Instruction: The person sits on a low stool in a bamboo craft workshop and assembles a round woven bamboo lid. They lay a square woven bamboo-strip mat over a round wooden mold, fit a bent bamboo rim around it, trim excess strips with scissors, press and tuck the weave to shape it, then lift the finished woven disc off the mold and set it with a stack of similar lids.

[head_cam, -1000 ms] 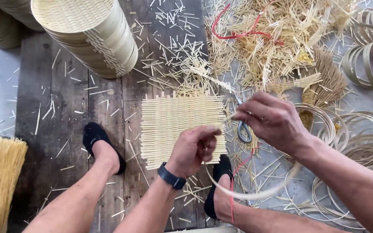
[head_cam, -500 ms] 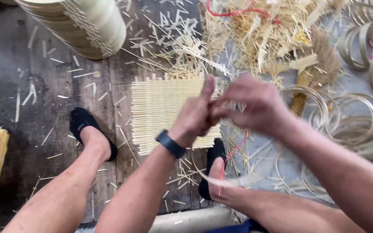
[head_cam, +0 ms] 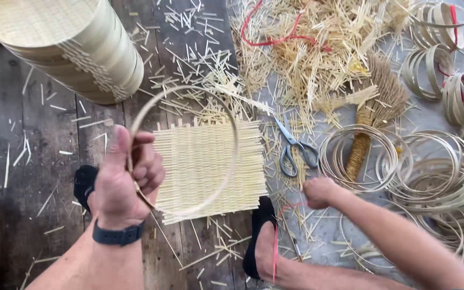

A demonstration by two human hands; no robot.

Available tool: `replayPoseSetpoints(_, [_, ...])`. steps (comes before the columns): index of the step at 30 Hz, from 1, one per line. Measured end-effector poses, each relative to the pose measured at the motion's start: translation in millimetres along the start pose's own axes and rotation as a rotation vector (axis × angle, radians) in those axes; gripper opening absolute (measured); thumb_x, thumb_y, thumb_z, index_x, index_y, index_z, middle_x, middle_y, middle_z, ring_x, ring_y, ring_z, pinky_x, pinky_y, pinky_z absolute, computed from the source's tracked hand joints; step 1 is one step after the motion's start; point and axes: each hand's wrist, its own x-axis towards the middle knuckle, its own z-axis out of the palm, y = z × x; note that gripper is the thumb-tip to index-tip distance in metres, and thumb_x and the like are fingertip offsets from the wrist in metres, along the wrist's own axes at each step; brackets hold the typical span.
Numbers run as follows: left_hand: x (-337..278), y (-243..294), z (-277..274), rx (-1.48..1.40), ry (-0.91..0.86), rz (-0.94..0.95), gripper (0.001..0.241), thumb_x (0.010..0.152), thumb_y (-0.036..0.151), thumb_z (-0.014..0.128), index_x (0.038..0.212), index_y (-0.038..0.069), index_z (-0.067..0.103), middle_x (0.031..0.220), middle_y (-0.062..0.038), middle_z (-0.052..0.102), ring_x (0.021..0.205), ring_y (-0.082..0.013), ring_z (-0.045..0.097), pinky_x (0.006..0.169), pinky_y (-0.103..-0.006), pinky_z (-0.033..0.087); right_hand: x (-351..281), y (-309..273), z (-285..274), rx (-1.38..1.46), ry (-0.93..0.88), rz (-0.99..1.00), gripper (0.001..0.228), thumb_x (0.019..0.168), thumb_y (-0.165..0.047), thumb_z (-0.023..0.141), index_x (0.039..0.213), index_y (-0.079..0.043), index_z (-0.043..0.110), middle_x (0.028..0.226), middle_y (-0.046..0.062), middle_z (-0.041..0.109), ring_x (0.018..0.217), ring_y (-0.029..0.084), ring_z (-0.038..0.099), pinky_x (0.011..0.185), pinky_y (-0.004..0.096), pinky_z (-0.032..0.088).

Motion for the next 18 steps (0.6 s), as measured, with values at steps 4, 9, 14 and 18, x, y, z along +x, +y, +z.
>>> replayPoseSetpoints(4, [6, -3, -2, -0.038, 0.02, 0.024, 0.045, 0.11, 0.048, 0.05, 0.103, 0.008, 0.067, 0.058, 0.005, 0.035, 0.049, -0.0068, 0.028, 0.043, -0.0249, 0.023, -89, -2, -125, 0.657, -0.637, -0.101, 0.032, 0.088, -0.015, 0.076, 0.114, 0.003, 0.077, 0.09, 0.01, 0.08, 0.074, 0.018, 0.075, 0.068, 0.036, 0.059])
replayPoseSetpoints(9, [16, -40, -11, -0.262, 0.011, 0.001, 0.046, 0.11, 0.047, 0.049, 0.101, 0.007, 0.069, 0.059, 0.004, 0.034, 0.051, -0.0085, 0.027, 0.045, -0.0253, 0.024, -55, 144, -212, 0.851, 1.048, 0.117, 0.038, 0.106, -0.019, 0.046, 0.137, -0.003, 0.062, 0.125, 0.015, 0.07, 0.104, 0.022, 0.066, 0.086, 0.036, 0.053])
replayPoseSetpoints(14, [44, -79, -22, -0.617, 0.012, 0.094, 0.043, 0.107, 0.048, 0.053, 0.092, 0.01, 0.066, 0.061, 0.001, 0.035, 0.06, -0.0131, 0.032, 0.054, -0.0298, 0.03, -61, -12, -254, 1.019, 1.021, -0.133, 0.03, 0.114, -0.022, 0.054, 0.124, 0.003, 0.066, 0.119, 0.024, 0.073, 0.1, 0.021, 0.071, 0.085, 0.036, 0.059])
replayPoseSetpoints(18, [36, -107, -33, -0.723, -0.006, 0.036, 0.042, 0.106, 0.045, 0.054, 0.09, 0.009, 0.066, 0.062, 0.0, 0.041, 0.063, -0.0143, 0.036, 0.056, -0.03, 0.033, -66, -127, -202, 1.808, 0.543, -0.437, 0.048, 0.105, -0.041, 0.038, 0.128, -0.005, 0.059, 0.099, 0.005, 0.066, 0.087, 0.018, 0.066, 0.076, 0.035, 0.06])
